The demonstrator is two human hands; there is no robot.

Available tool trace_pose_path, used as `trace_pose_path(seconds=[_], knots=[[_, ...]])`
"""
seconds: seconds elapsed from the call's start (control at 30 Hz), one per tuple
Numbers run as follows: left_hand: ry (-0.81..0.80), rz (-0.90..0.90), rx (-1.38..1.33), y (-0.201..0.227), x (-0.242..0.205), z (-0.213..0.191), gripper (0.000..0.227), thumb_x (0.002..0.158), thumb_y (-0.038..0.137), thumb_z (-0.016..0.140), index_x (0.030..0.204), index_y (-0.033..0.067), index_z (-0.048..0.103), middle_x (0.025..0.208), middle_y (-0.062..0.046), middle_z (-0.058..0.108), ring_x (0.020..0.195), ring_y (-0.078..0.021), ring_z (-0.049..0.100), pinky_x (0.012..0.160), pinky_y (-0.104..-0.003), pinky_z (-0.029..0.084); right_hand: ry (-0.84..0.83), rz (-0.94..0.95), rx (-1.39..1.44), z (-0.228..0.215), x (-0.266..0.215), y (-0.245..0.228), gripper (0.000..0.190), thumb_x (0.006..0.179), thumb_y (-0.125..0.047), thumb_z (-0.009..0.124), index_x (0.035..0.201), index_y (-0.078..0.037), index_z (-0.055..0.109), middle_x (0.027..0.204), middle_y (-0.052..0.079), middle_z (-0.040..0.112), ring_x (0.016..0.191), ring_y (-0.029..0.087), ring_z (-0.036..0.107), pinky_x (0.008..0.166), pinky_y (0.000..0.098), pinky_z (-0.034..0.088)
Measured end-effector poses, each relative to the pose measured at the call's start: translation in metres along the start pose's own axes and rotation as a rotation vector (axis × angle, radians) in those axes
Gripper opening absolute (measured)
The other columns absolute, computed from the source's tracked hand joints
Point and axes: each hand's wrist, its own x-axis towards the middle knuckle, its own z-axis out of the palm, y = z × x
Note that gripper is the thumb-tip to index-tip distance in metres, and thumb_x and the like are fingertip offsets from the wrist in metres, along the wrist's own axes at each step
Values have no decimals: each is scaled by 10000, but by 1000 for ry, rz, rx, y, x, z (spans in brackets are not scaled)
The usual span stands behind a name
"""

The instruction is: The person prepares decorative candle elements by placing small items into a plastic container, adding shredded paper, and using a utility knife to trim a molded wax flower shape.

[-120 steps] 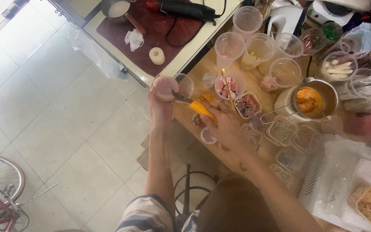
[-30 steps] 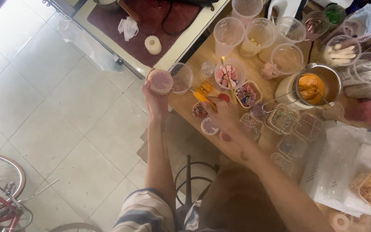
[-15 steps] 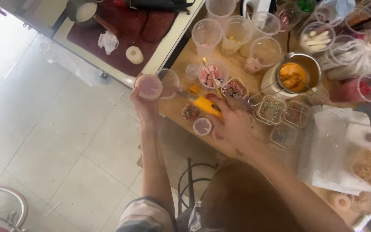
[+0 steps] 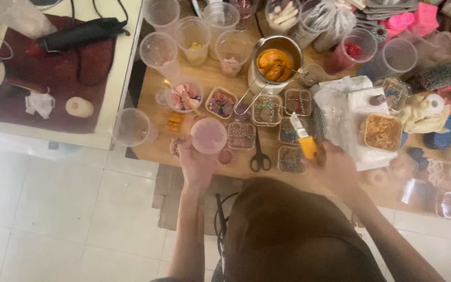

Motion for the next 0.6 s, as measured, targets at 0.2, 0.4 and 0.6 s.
trace_pose_path(seconds=[0.2, 0.4, 0.6], knots=[[-50, -180, 209, -51, 16, 25, 532, 981, 259, 430, 1454, 18, 449, 1339, -209, 595, 1226, -278, 649, 1000, -409, 606, 153, -159, 162, -29, -6, -43, 482, 787, -296, 838, 1171, -55, 673, 979, 148, 711, 904, 342, 690, 771, 450, 550], [-434, 133, 1281, -175, 29, 9, 466, 990, 353, 493, 1309, 18, 544, 1208, -239, 676, 1065, -348, 706, 845, -434, 617, 248, -153, 212, -60, -14, -29, 477, 806, -286, 848, 1161, -12, 685, 1042, 177, 709, 932, 350, 692, 792, 433, 545], [-324, -98, 1450, -239, 51, 18, 370, 1081, 291, 466, 1308, 45, 622, 1084, -270, 734, 1026, -447, 705, 938, -510, 539, 187, 143, 253, -69, -36, -1, 506, 807, -317, 835, 1192, -14, 709, 1012, 178, 731, 844, 317, 721, 742, 412, 554]])
